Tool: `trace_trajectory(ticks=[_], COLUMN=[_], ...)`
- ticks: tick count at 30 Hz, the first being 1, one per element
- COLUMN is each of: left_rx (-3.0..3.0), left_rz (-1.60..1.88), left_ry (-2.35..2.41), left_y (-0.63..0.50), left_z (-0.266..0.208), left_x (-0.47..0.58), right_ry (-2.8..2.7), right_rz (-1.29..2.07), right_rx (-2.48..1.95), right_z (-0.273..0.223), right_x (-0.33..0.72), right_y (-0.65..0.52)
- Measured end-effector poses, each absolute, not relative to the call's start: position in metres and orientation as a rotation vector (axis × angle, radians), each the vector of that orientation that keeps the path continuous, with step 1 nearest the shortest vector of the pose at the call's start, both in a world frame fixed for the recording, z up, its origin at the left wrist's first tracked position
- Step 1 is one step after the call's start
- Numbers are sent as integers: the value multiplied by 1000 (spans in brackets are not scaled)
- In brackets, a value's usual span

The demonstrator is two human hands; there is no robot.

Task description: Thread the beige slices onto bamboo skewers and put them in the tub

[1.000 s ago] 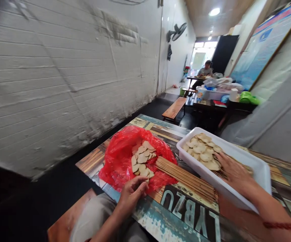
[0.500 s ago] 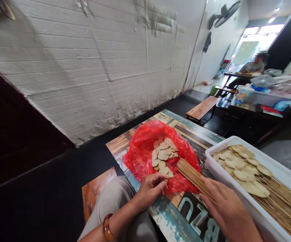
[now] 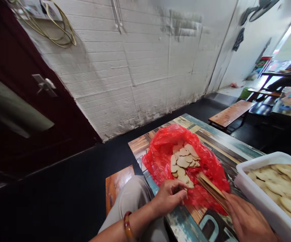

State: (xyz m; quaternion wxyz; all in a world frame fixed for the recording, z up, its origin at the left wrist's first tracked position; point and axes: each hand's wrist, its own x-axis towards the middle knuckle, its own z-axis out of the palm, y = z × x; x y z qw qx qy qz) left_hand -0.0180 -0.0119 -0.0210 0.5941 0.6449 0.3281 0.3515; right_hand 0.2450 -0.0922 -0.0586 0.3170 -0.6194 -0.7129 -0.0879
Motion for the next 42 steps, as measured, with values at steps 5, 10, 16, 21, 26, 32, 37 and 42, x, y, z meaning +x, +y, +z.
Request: trace_trajectory(ticks=[5,10,16,21,26,32,37,42], left_rx=[1474,1456,1470,1487,1428,1641,2189,2591], left_rz=[802,755,732,715,723,897,941,714], left_ry=[758,755,770,812,785,840,777,823], left_y=[-13,-8,-4,-1,-1,28,91,150], left_z=[-16,-12,-6,-2,7,52,60,42], left_x=[-19,-20,-18,-16,-17,-7,37,78], right_ry=[-1955,-1940,-1918,-1903,-1687,-1219,-992,-909], right_rz=[-327,-365,-238,188,349,490,637,708], right_rx=[-1805,-1913,-1813,-1700,-1537,-1478,-1393,-1303], right_z=[-41,-19,9,33,29,3,-2,2], right_x=[236,223,195,146,127,150,157,157], right_y=[-96,-97,-103,-79,-44,-26,-23,-21])
